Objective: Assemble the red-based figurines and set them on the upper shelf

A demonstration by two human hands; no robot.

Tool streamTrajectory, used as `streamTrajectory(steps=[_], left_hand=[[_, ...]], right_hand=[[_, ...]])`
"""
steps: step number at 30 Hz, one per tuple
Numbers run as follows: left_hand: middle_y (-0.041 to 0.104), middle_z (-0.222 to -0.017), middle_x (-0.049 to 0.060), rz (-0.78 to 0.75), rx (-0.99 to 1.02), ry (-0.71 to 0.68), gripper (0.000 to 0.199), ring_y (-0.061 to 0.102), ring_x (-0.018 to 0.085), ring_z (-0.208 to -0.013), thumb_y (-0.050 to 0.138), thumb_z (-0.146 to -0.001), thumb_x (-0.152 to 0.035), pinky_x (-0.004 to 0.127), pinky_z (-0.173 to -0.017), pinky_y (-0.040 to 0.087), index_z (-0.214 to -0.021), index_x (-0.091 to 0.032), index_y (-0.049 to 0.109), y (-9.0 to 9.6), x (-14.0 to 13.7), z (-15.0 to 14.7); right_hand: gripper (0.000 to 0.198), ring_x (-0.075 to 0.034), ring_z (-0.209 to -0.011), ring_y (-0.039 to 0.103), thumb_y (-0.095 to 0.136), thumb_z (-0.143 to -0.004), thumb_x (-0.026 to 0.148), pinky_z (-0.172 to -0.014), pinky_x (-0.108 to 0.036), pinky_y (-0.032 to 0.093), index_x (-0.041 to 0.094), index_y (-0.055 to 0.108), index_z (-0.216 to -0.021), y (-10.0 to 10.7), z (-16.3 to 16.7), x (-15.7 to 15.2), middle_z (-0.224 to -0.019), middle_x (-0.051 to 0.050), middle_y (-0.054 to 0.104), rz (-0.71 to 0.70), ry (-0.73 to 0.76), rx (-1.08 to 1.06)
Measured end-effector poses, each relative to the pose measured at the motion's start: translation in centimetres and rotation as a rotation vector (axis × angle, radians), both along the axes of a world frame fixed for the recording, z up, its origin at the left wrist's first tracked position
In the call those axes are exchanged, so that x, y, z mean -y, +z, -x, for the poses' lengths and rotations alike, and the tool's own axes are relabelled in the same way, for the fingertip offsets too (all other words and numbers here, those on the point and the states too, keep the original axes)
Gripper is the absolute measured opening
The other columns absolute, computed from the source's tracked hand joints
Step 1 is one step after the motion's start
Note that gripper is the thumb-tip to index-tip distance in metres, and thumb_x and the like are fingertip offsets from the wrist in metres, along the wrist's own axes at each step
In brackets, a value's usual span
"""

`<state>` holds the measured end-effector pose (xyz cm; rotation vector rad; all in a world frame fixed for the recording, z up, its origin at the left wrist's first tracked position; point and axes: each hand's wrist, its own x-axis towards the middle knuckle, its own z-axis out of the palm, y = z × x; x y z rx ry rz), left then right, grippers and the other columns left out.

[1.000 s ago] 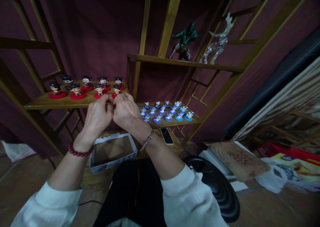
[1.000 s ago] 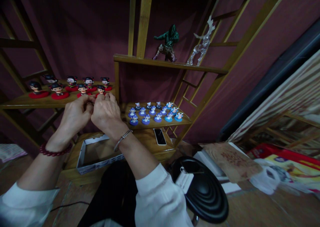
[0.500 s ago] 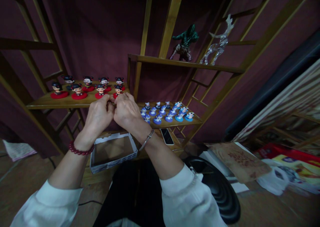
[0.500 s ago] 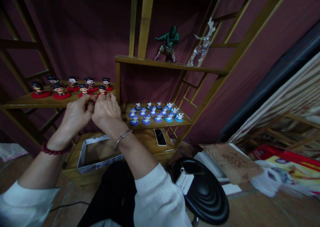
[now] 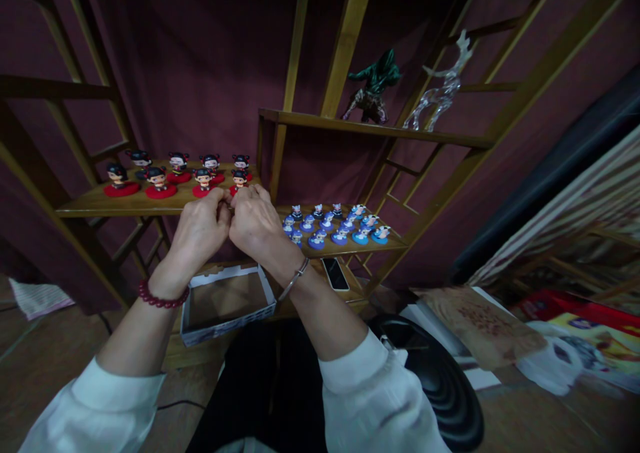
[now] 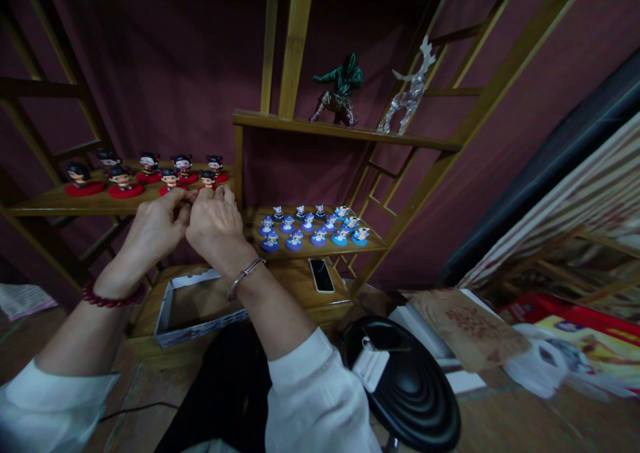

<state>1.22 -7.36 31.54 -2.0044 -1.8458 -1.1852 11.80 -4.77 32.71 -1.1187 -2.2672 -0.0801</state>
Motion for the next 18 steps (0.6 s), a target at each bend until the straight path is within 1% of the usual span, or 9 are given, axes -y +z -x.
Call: streamTrajectory(steps=[7,12,18], left_hand=[[0.07,-0.089,0.009,0.018,-0.026,0.004,0.028,0.065,0.024,-0.081,0.04,-0.08,-0.019,0.03,-0.072,0.046,-0.098,-0.016,0.061,0.16,-0.1,0.1],[0.07,-0.09,0.008,0.014,-0.007,0.001,0.027,0.066,0.023,-0.083,0.04,-0.081,-0.019,0.029,-0.073,0.046,-0.099,-0.017,0.061,-0.03,-0.09,0.01],[0.07,-0.093,0.008,0.005,-0.001,0.012,0.027,0.066,0.024,-0.086,0.039,-0.083,-0.02,0.03,-0.075,0.047,-0.1,-0.017,0.06,-0.34,0.0,-0.18]], right_hand=[[0.022,-0.024,-0.103,0.053,0.041,-0.081,0.007,-0.104,-0.04,0.027,0.003,0.056,-0.097,0.0,0.15,0.19,-0.102,-0.019,0.062,0.02,-0.014,-0.018],[0.022,-0.025,-0.107,0.051,0.042,-0.08,0.006,-0.105,-0.042,0.027,0.004,0.056,-0.097,-0.14,0.14,0.16,-0.103,-0.018,0.061,0.026,-0.008,-0.043],[0.021,-0.023,-0.107,0.05,0.04,-0.08,0.005,-0.11,-0.04,0.022,0.004,0.055,-0.094,-0.75,-0.2,0.28,-0.097,-0.017,0.06,-0.072,0.036,-0.083]])
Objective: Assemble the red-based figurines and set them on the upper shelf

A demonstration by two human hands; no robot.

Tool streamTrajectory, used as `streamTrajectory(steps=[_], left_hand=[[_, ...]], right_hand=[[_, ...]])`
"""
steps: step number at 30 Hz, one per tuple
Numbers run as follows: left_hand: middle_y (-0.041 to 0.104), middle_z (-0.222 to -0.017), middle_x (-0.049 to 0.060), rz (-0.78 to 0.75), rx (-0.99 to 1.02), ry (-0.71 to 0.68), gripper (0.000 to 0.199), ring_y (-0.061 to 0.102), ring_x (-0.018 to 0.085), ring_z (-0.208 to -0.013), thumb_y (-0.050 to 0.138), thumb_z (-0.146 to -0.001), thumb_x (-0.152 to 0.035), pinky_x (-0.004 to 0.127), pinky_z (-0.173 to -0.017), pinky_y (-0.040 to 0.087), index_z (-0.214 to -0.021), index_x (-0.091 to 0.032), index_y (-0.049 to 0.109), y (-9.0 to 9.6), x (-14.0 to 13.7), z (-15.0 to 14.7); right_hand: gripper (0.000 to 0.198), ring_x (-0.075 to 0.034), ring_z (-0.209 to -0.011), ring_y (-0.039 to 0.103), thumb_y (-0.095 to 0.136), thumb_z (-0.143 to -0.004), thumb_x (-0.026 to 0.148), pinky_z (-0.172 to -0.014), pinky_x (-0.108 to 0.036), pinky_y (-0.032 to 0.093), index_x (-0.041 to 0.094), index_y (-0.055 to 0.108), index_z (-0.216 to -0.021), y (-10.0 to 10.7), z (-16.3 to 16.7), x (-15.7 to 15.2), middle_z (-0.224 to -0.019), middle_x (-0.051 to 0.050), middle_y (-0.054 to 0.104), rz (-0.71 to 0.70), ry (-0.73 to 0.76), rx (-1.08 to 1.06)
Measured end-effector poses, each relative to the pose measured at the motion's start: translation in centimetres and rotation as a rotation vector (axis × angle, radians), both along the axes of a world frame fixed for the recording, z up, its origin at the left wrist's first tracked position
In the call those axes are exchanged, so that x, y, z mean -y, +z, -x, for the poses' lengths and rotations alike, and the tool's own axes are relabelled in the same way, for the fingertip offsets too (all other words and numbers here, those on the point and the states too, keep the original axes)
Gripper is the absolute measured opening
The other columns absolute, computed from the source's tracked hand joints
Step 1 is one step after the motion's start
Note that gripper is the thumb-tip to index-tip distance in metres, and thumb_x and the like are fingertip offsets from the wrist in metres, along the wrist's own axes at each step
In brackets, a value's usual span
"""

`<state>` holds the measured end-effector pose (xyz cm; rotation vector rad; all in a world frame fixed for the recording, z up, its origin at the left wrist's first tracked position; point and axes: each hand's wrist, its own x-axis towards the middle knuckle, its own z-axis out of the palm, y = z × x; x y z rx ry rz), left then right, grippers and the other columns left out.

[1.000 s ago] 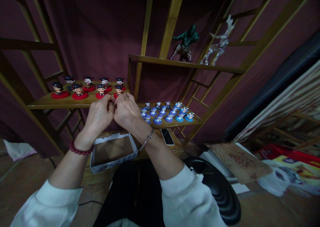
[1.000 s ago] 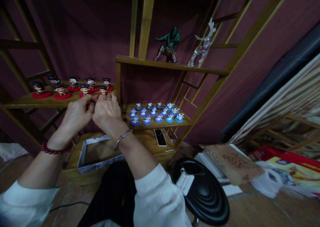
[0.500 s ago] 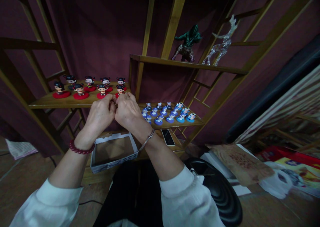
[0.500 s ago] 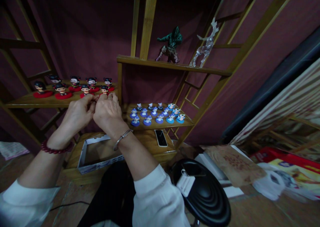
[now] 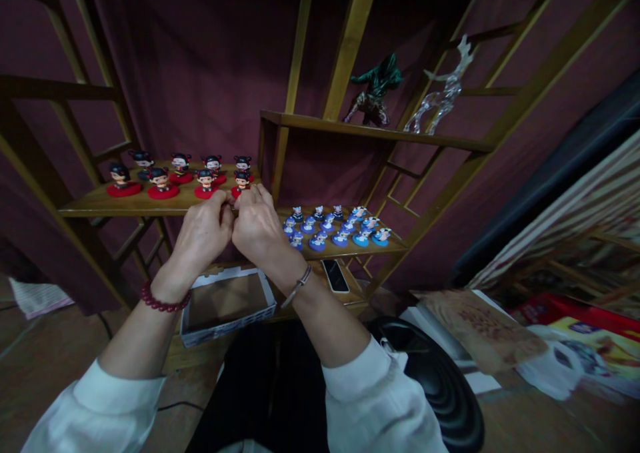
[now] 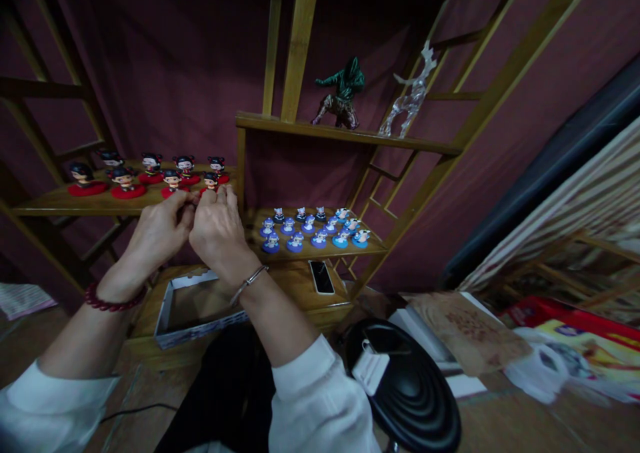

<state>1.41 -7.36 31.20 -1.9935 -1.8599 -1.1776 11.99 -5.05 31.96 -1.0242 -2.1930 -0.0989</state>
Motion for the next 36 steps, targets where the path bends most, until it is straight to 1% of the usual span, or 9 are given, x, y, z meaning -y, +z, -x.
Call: streamTrajectory(steps=[6,10,14,18,21,24,30,33,36], left_hand=[[0.07,-0.099,0.007,-0.032,0.05,-0.026,0.028,0.065,0.023,-0.09,0.04,-0.082,-0.021,0.03,-0.079,0.047,-0.102,-0.018,0.061,-0.4,0.2,-0.1],[0.07,-0.1,0.006,-0.073,0.079,-0.03,0.029,0.065,0.021,-0.089,0.04,-0.082,-0.02,0.029,-0.079,0.048,-0.101,-0.018,0.062,-0.8,0.3,-0.1],[0.07,-0.095,0.006,-0.137,0.088,-0.026,0.028,0.065,0.018,-0.083,0.04,-0.083,-0.02,0.027,-0.078,0.048,-0.098,-0.017,0.063,-1.1,0.5,-0.2],[0.07,-0.088,0.004,-0.208,0.097,-0.029,0.026,0.065,0.016,-0.077,0.04,-0.084,-0.021,0.025,-0.074,0.047,-0.094,-0.018,0.064,-1.5,0.9,-0.4],[0.069,-0.087,0.003,-0.26,0.115,-0.055,0.025,0.064,0.014,-0.076,0.04,-0.085,-0.02,0.024,-0.073,0.047,-0.091,-0.018,0.063,-1.7,1.3,-0.8],[0.069,-0.085,0.003,-0.282,0.158,-0.094,0.024,0.063,0.013,-0.075,0.039,-0.085,-0.02,0.024,-0.073,0.048,-0.088,-0.018,0.063,-2.1,1.7,-1.4],[0.068,-0.083,0.003,-0.312,0.195,-0.187,0.021,0.063,0.012,-0.074,0.041,-0.085,-0.016,0.022,-0.071,0.048,-0.087,-0.016,0.061,-3.5,2.1,-3.0],[0.067,-0.082,0.003,-0.294,0.219,-0.251,0.02,0.062,0.012,-0.074,0.041,-0.085,-0.015,0.023,-0.071,0.048,-0.087,-0.016,0.06,-4.3,2.5,-3.9],[0.066,-0.082,0.003,-0.227,0.241,-0.292,0.02,0.061,0.012,-0.072,0.04,-0.085,-0.015,0.023,-0.069,0.048,-0.089,-0.017,0.06,-5.3,2.7,-4.6]], right_hand=[[0.023,-0.022,-0.111,0.048,0.031,-0.083,0.006,-0.11,-0.045,0.025,0.011,0.051,-0.095,-1.2,-0.5,0.4,-0.101,-0.015,0.057,-0.095,0.07,-0.106],[0.026,-0.021,-0.12,0.043,0.03,-0.083,0.005,-0.111,-0.044,0.025,0.012,0.051,-0.097,-1.8,-0.8,0.5,-0.105,-0.013,0.056,-0.15,0.113,-0.111],[0.029,-0.022,-0.126,0.037,0.03,-0.083,0.006,-0.111,-0.045,0.027,0.01,0.052,-0.102,-2.0,-1.1,1.0,-0.109,-0.014,0.056,-0.14,0.135,-0.117],[0.029,-0.021,-0.13,0.033,0.031,-0.086,0.008,-0.11,-0.046,0.029,0.012,0.053,-0.105,-2.1,-1.5,1.8,-0.123,-0.014,0.052,-0.087,0.154,-0.146],[0.028,-0.019,-0.13,0.033,0.031,-0.088,0.011,-0.11,-0.044,0.03,0.012,0.054,-0.105,-2.3,-1.9,2.4,-0.128,-0.014,0.05,-0.073,0.175,-0.158],[0.027,-0.019,-0.13,0.034,0.032,-0.089,0.013,-0.109,-0.044,0.032,0.014,0.054,-0.105,-2.8,-2.4,2.7,-0.129,-0.014,0.05,-0.084,0.175,-0.178],[0.025,-0.019,-0.128,0.039,0.034,-0.087,0.011,-0.106,-0.043,0.036,0.014,0.056,-0.099,-4.3,-3.9,3.1,-0.125,-0.013,0.055,-0.138,0.155,-0.247],[0.026,-0.018,-0.126,0.041,0.035,-0.086,0.01,-0.104,-0.044,0.039,0.016,0.057,-0.099,-5.1,-4.9,3.3,-0.125,-0.012,0.056,-0.141,0.146,-0.273],[0.026,-0.018,-0.124,0.044,0.037,-0.085,0.009,-0.103,-0.043,0.041,0.017,0.057,-0.099,-6.1,-5.8,3.5,-0.122,-0.011,0.058,-0.144,0.144,-0.292]])
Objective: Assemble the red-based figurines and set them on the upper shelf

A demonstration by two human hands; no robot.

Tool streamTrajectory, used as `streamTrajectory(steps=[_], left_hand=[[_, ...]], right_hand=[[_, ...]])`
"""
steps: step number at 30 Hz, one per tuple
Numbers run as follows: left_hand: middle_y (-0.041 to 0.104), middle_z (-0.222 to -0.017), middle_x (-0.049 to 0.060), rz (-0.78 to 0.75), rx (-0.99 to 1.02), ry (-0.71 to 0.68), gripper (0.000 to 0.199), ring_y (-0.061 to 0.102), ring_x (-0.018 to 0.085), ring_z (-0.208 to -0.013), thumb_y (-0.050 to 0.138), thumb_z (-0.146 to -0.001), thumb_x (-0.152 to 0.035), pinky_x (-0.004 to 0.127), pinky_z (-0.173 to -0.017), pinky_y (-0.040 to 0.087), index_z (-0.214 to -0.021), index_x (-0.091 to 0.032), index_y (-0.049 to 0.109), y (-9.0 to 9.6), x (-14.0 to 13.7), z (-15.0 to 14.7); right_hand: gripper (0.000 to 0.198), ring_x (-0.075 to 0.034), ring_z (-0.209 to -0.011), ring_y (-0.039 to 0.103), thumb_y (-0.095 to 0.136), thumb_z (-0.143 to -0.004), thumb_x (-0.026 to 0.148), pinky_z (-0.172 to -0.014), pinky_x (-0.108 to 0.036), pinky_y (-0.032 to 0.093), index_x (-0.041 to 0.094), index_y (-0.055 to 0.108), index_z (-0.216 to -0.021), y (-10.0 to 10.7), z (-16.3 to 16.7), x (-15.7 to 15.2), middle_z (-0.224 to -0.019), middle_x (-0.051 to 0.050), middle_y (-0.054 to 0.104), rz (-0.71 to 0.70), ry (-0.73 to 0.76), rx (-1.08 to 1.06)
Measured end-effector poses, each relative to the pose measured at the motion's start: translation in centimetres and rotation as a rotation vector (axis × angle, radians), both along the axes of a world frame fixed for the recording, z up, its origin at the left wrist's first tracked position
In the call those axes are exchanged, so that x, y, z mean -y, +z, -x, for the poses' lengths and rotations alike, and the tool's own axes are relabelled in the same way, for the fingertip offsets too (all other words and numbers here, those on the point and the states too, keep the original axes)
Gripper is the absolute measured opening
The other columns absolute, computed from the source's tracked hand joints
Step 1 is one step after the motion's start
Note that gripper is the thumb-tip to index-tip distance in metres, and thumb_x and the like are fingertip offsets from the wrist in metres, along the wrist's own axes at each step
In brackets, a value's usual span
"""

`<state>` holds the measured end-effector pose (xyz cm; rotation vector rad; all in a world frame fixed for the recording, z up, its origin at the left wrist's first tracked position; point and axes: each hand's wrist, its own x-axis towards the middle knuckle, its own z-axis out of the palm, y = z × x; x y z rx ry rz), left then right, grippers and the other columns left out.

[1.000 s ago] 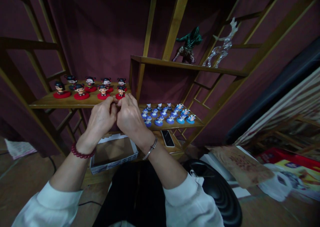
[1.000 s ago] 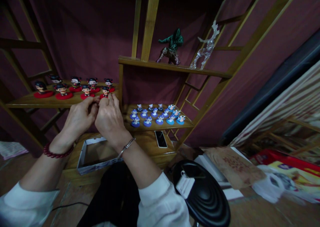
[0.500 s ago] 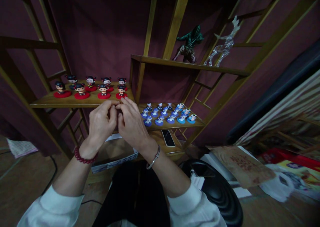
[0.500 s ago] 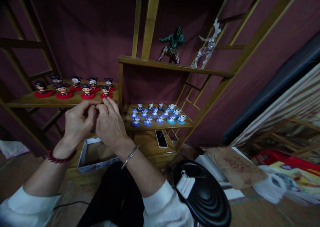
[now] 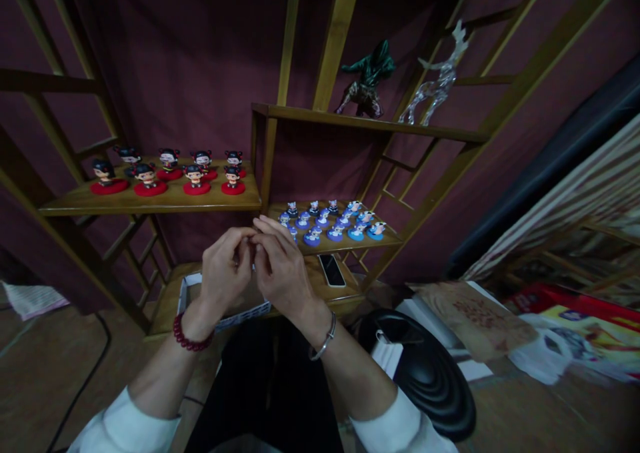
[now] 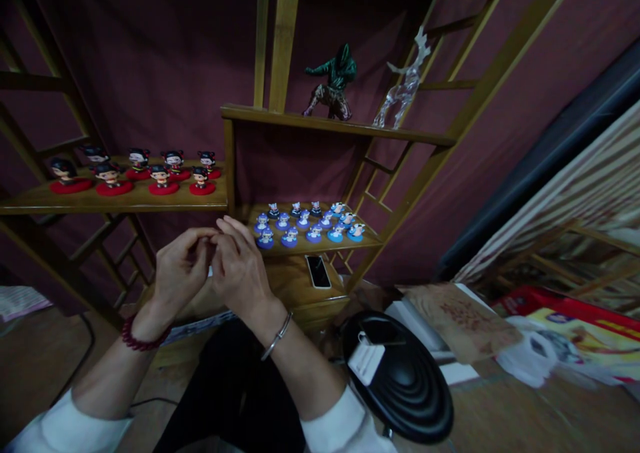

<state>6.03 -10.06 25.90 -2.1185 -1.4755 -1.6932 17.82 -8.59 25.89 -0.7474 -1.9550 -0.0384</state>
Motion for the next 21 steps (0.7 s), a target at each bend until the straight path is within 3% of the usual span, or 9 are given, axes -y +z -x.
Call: streamTrajectory(steps=[12,21], left_hand=[[0.067,-0.083,0.003,0.143,-0.038,-0.073,0.02,0.063,0.014,-0.075,0.041,-0.082,-0.011,0.024,-0.068,0.049,-0.089,-0.018,0.058,-3.9,0.2,-1.8],[0.068,-0.082,0.003,0.326,-0.063,-0.131,0.023,0.064,0.015,-0.075,0.039,-0.082,-0.009,0.024,-0.066,0.048,-0.088,-0.019,0.059,-5.6,1.2,-2.8]], right_hand=[[0.023,-0.019,-0.114,0.052,0.039,-0.084,0.005,-0.098,-0.039,0.047,0.016,0.058,-0.092,-3.8,-2.2,1.0,-0.109,-0.012,0.063,0.104,-0.005,-0.032],[0.022,-0.019,-0.108,0.055,0.04,-0.083,0.006,-0.095,-0.038,0.049,0.018,0.057,-0.09,-6.5,-3.3,2.1,-0.106,-0.01,0.064,0.237,-0.041,-0.043]])
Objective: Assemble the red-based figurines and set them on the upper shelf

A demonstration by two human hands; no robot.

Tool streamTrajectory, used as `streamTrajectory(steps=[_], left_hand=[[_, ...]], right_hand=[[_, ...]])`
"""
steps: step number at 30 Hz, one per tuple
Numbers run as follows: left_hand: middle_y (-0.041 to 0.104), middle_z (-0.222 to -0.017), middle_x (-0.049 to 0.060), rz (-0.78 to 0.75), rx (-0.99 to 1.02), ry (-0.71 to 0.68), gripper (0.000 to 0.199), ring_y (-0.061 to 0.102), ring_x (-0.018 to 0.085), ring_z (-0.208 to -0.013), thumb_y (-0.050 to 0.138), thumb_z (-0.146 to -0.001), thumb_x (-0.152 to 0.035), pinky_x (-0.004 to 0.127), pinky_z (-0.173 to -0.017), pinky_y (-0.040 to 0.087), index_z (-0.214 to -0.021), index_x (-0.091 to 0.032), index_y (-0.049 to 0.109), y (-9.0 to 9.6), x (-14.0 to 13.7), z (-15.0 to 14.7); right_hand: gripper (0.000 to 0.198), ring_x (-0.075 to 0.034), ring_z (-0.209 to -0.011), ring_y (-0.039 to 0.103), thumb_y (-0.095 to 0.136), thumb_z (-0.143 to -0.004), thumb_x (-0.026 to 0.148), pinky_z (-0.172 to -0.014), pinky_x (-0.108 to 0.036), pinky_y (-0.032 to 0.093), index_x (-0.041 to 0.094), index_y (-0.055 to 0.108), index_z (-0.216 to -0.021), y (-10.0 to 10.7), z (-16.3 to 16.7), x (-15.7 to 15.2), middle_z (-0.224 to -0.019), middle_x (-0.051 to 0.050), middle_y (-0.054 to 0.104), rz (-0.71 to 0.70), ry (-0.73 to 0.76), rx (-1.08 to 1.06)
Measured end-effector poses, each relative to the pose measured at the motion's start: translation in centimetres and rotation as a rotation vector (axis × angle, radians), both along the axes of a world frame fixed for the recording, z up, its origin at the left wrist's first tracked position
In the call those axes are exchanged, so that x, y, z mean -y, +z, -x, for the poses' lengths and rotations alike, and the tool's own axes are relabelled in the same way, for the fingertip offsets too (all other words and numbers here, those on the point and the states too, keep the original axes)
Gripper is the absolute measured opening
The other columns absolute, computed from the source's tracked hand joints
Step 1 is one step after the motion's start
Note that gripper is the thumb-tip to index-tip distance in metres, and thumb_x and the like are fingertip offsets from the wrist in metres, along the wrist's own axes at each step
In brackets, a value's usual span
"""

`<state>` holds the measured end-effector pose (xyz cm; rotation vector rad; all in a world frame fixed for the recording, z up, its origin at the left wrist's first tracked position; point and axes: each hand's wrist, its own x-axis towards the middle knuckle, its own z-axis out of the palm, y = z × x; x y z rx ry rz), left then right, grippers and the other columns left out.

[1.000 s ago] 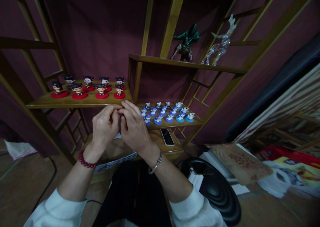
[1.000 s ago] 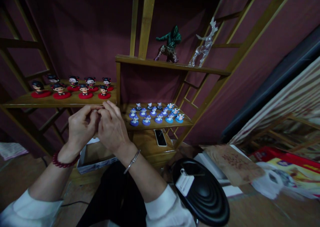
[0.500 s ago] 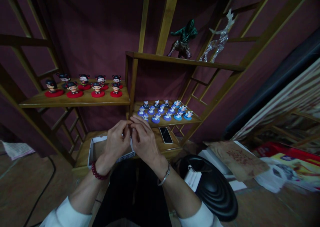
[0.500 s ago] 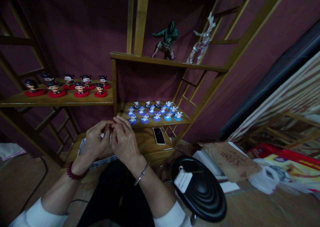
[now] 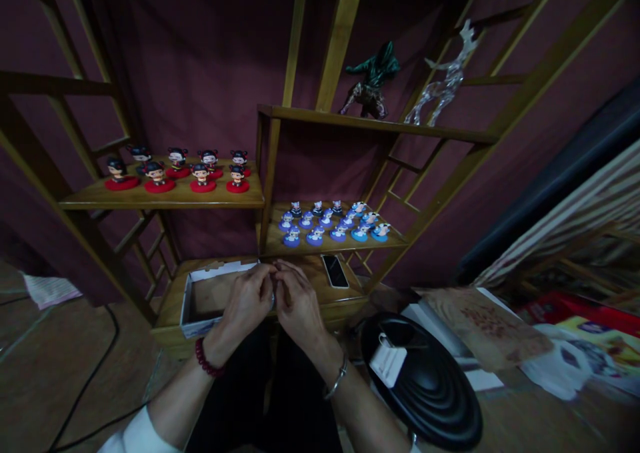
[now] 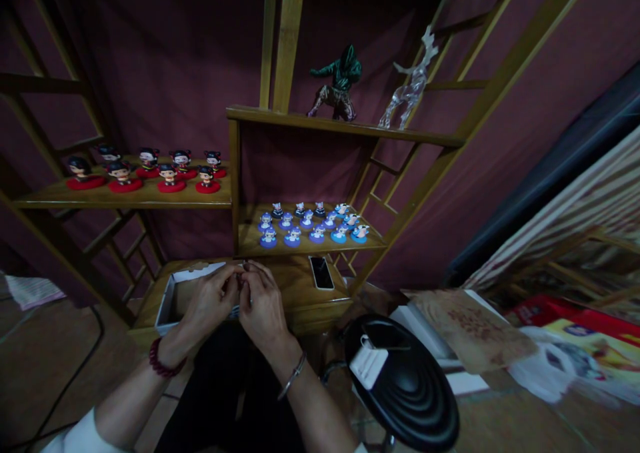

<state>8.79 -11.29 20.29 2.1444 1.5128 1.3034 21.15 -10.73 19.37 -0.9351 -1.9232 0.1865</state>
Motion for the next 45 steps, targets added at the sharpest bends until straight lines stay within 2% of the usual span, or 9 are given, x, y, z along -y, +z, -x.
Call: streamTrajectory(steps=[6,12,16,21,24,26,30,36,45], left_hand=[[0.068,-0.084,0.004,0.036,-0.005,-0.035,0.024,0.064,0.015,-0.079,0.037,-0.082,-0.009,0.025,-0.071,0.048,-0.088,-0.019,0.059,-0.2,0.6,-0.1],[0.069,-0.079,0.002,0.045,-0.005,-0.013,0.022,0.065,0.014,-0.073,0.041,-0.082,-0.017,0.023,-0.062,0.048,-0.088,-0.02,0.062,2.0,0.5,2.6],[0.067,-0.072,0.002,0.001,0.117,0.064,0.022,0.062,0.013,-0.064,0.045,-0.083,-0.025,0.022,-0.054,0.046,-0.09,-0.018,0.064,5.1,-0.1,6.5],[0.063,-0.065,0.0,-0.241,0.319,0.269,0.02,0.055,0.009,-0.052,0.049,-0.077,-0.021,0.019,-0.049,0.043,-0.086,-0.014,0.065,10.9,-0.9,11.5],[0.066,-0.074,0.002,-0.396,0.292,0.431,0.021,0.057,0.009,-0.059,0.05,-0.073,-0.019,0.02,-0.058,0.048,-0.084,-0.012,0.066,14.3,-1.8,14.4],[0.066,-0.076,0.003,-0.357,0.204,0.502,0.025,0.059,0.01,-0.063,0.05,-0.073,-0.019,0.023,-0.062,0.05,-0.089,-0.011,0.067,16.1,-2.6,16.3],[0.068,-0.075,0.002,-0.107,-0.101,0.64,0.03,0.058,0.011,-0.06,0.053,-0.074,-0.026,0.026,-0.066,0.049,-0.098,-0.015,0.068,18.6,-4.7,19.4],[0.065,-0.072,-0.005,0.156,-0.512,0.673,0.027,0.056,0.008,-0.065,0.061,-0.075,-0.027,0.027,-0.08,0.045,-0.099,-0.018,0.069,20.7,-8.5,23.0],[0.064,-0.065,-0.01,0.35,-0.466,0.443,0.033,0.056,0.007,-0.065,0.075,-0.06,-0.016,0.035,-0.087,0.044,-0.091,-0.011,0.069,21.1,-12.3,24.1]], right_hand=[[0.023,-0.018,-0.109,0.055,0.039,-0.084,0.005,-0.095,-0.036,0.048,0.018,0.057,-0.091,-0.4,-0.2,0.7,-0.105,-0.01,0.064,0.031,0.019,-0.007],[0.024,-0.018,-0.109,0.055,0.041,-0.083,0.005,-0.095,-0.037,0.048,0.019,0.058,-0.09,-1.3,-1.1,1.8,-0.105,-0.009,0.064,0.045,0.0,-0.03],[0.024,-0.017,-0.108,0.056,0.041,-0.083,0.005,-0.094,-0.035,0.048,0.019,0.059,-0.09,-2.1,-2.1,2.2,-0.105,-0.009,0.064,0.092,-0.013,-0.041],[0.023,-0.017,-0.106,0.057,0.042,-0.083,0.007,-0.093,-0.036,0.048,0.02,0.059,-0.091,-3.0,-2.7,1.8,-0.105,-0.008,0.064,0.124,-0.013,-0.059],[0.024,-0.017,-0.105,0.058,0.042,-0.082,0.006,-0.092,-0.036,0.049,0.02,0.058,-0.09,-3.4,-2.6,1.3,-0.105,-0.008,0.064,0.141,0.0,-0.075],[0.024,-0.017,-0.104,0.059,0.041,-0.081,0.005,-0.091,-0.035,0.05,0.02,0.058,-0.089,-3.5,-2.4,1.1,-0.104,-0.007,0.065,0.159,0.009,-0.08],[0.023,-0.018,-0.103,0.06,0.041,-0.081,0.006,-0.091,-0.035,0.05,0.02,0.059,-0.087,-3.9,-2.3,0.7,-0.103,-0.007,0.065,0.188,0.017,-0.071],[0.023,-0.018,-0.1,0.062,0.041,-0.082,0.009,-0.089,-0.035,0.051,0.02,0.06,-0.088,-4.9,-3.3,0.6,-0.102,-0.007,0.066,0.214,-0.015,-0.059],[0.022,-0.019,-0.096,0.064,0.043,-0.083,0.011,-0.085,-0.036,0.053,0.02,0.062,-0.088,-5.8,-4.5,0.9,-0.099,-0.007,0.068,0.249,-0.083,-0.042]])
